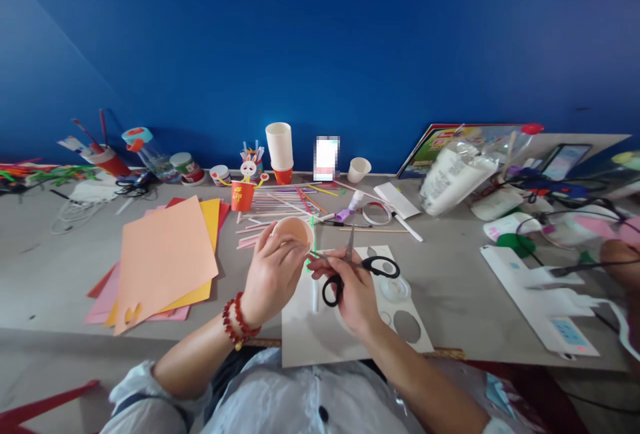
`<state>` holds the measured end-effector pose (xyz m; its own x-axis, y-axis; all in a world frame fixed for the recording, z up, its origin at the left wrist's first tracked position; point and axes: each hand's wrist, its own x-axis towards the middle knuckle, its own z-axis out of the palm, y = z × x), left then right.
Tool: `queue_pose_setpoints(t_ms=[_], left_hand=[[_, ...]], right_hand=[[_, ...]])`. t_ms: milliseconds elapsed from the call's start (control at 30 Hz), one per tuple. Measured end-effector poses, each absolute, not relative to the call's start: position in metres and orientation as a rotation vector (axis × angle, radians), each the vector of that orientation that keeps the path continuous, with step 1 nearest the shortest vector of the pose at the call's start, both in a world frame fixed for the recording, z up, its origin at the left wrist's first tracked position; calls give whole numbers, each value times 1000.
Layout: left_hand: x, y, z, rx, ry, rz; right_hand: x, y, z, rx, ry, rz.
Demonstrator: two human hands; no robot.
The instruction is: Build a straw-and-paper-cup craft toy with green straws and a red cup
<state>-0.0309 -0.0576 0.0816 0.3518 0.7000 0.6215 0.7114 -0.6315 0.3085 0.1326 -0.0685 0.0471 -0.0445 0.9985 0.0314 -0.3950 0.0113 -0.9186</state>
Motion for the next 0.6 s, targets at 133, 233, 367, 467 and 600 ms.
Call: queue_pose_setpoints(t_ms=[133,233,367,467,600], left_hand=[[-40,-52,82,-2722,-1479,-1363],[-45,-48,84,-2853,-1662,-1398],[-45,-48,86,-2890,-1611,-1414],[-40,-52,86,-2760,-1421,-1410],[-35,-56,86,-2654,-1354,-1306]], right_hand=[[147,-65,53,-812,-1415,1125],[161,-57,63,-681,-1880,814],[167,-51,69,-627,-2028,726],[158,-57,62,-766,-1707,983],[140,-66,47,-797,-1166,1291]])
